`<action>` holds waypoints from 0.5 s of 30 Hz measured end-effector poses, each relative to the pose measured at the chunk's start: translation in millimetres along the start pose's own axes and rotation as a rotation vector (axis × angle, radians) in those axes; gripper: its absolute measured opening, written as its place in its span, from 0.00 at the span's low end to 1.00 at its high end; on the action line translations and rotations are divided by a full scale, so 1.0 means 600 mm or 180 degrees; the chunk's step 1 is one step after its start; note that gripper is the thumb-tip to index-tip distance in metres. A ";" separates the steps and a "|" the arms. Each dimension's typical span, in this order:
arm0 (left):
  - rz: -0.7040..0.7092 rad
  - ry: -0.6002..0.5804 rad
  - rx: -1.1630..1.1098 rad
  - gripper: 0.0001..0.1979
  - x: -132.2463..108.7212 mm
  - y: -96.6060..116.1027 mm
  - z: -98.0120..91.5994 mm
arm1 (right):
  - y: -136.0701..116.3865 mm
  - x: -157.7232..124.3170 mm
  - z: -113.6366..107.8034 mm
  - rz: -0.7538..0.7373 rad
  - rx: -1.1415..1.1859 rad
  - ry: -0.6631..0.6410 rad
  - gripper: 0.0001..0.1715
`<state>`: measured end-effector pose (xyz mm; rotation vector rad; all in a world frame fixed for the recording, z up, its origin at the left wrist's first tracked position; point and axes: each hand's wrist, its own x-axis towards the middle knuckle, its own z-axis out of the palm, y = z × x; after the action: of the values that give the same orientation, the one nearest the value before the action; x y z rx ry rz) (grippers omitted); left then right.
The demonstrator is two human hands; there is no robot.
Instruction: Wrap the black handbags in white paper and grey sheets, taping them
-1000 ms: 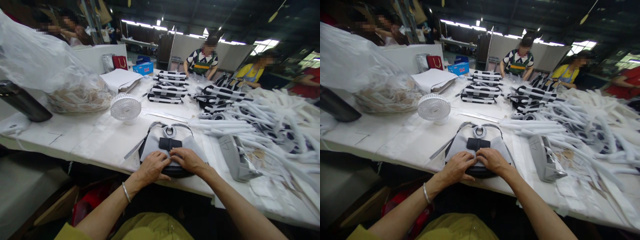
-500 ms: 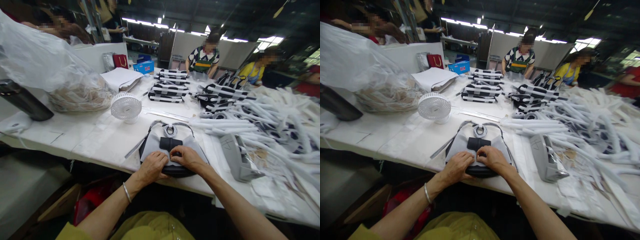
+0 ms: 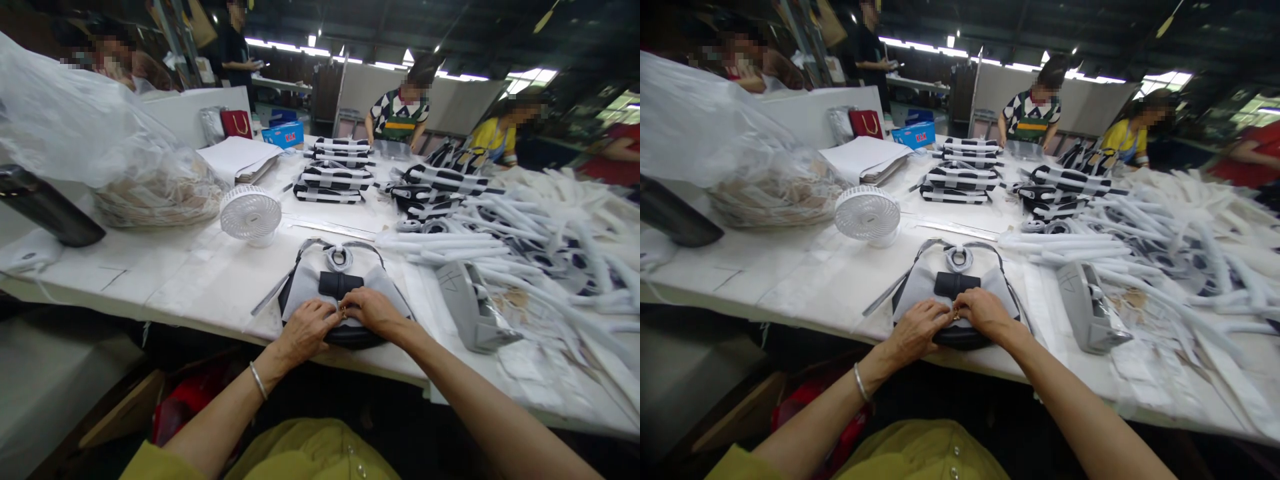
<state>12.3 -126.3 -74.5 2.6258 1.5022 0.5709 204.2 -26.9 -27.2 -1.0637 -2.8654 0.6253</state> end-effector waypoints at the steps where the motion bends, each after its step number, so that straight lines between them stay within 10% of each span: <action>1: 0.0005 -0.0019 0.0002 0.33 0.000 -0.001 0.000 | 0.001 0.002 -0.002 -0.0054 -0.0111 -0.0043 0.09; 15: -0.0117 0.0242 -0.0290 0.26 -0.003 -0.003 0.015 | -0.016 0.017 -0.039 -0.0961 -0.1185 -0.0704 0.11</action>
<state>13.2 -125.7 -83.5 2.5302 1.5032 0.7258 194.0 -18.8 -3.3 -0.5879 -3.3298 0.2051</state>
